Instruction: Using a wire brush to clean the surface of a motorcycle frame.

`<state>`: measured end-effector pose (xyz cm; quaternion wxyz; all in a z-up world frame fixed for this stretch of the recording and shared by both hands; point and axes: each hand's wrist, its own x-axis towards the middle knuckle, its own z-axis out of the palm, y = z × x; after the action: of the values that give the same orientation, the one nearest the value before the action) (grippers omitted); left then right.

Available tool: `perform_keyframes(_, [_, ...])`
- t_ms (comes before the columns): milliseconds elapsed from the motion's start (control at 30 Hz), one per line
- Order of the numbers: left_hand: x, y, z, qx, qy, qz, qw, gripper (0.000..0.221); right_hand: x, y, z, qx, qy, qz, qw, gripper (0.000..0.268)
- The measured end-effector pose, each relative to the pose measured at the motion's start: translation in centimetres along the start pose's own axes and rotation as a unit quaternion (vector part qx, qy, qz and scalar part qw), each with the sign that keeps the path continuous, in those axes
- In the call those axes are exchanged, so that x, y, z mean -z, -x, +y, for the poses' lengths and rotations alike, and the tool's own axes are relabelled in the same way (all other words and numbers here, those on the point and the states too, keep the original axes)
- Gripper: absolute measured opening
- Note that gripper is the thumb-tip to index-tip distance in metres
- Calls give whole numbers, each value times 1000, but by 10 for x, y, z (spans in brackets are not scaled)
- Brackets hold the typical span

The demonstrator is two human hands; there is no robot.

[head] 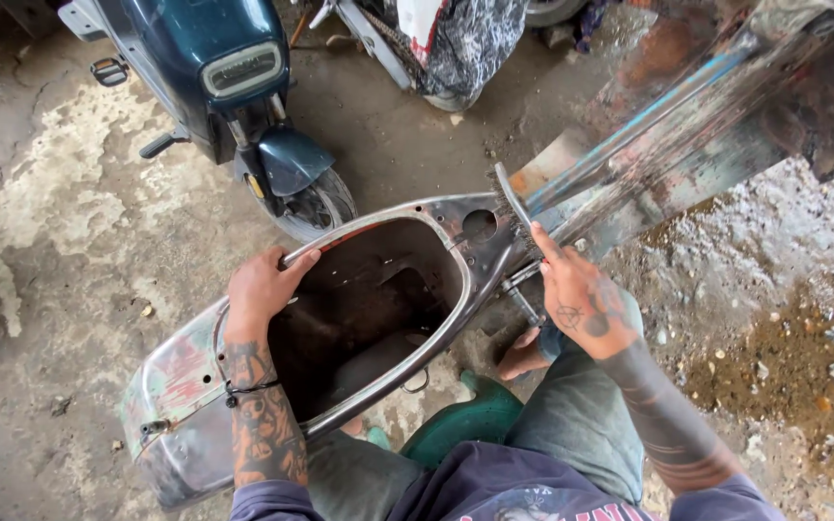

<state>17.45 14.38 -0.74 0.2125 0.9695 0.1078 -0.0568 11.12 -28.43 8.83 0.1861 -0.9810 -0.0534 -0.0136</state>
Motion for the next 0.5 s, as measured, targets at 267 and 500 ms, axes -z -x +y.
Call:
perform_keyframes(267, [-10,-6,-8,-10,-24,0,1000,77,-17,-40,-4,66,-17,66,996,56])
perform_keyframes(500, [-6,-1,-3,-14,-11,10,1000,77,-2,1,-13,49,21,26,998,57])
